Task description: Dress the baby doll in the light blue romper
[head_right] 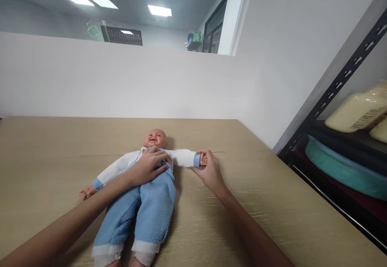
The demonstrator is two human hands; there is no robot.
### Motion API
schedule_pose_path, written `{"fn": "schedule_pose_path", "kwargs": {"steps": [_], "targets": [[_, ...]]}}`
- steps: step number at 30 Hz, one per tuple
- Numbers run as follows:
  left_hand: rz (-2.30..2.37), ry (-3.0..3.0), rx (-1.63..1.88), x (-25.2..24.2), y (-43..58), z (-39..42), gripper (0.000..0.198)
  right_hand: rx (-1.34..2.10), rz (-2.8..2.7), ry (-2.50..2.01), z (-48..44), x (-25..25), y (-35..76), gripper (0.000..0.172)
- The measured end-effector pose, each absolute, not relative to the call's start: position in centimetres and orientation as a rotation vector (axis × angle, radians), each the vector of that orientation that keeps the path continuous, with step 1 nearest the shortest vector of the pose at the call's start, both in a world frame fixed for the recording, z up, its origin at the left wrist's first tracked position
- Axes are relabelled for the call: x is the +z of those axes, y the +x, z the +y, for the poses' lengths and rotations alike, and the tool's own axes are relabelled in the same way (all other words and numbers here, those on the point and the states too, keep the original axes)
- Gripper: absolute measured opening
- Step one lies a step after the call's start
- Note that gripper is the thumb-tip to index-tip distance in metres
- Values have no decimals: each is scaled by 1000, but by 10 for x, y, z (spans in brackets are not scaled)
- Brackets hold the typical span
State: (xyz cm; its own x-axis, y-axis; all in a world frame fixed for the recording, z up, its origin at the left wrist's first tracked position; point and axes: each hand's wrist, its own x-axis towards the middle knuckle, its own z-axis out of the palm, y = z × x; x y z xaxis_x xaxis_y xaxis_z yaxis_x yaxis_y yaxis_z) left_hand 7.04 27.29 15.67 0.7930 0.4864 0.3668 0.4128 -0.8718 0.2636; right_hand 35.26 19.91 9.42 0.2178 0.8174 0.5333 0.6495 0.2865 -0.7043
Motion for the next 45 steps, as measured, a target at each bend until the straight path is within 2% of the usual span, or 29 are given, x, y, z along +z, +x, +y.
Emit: {"fn": "schedule_pose_path", "kwargs": {"steps": [6, 11, 16, 21, 25, 29, 35, 38, 45], "targets": [[456, 2822, 969, 146, 62, 269, 23, 74, -1523, -1402, 205, 117, 295, 45], [383, 2767, 1192, 140, 56, 269, 17, 206, -1716, -1273, 203, 125, 251, 66], [439, 2522, 1318, 145, 53, 269, 10, 333, -1787, -1065, 202, 134, 250, 49], [440, 2310, 1365, 154, 55, 266, 6, 229, -1884, -1103, 210, 129, 257, 49], [490, 2209, 1267, 158, 61, 268, 11, 303, -1995, -1081, 206, 122, 250, 47], [736, 2063, 1068, 161, 62, 281, 10, 528, -1832, -1018, 203, 107, 239, 31], [778, 2164, 823, 160, 45, 314, 24, 1046, -1017, -945, 212, 81, 226, 47], [799, 2271, 760, 156, 38, 318, 33, 1208, -821, -840, 217, 76, 224, 46], [942, 2323, 818, 144, 44, 312, 13, 1194, -915, -927, 244, 71, 241, 43]]}}
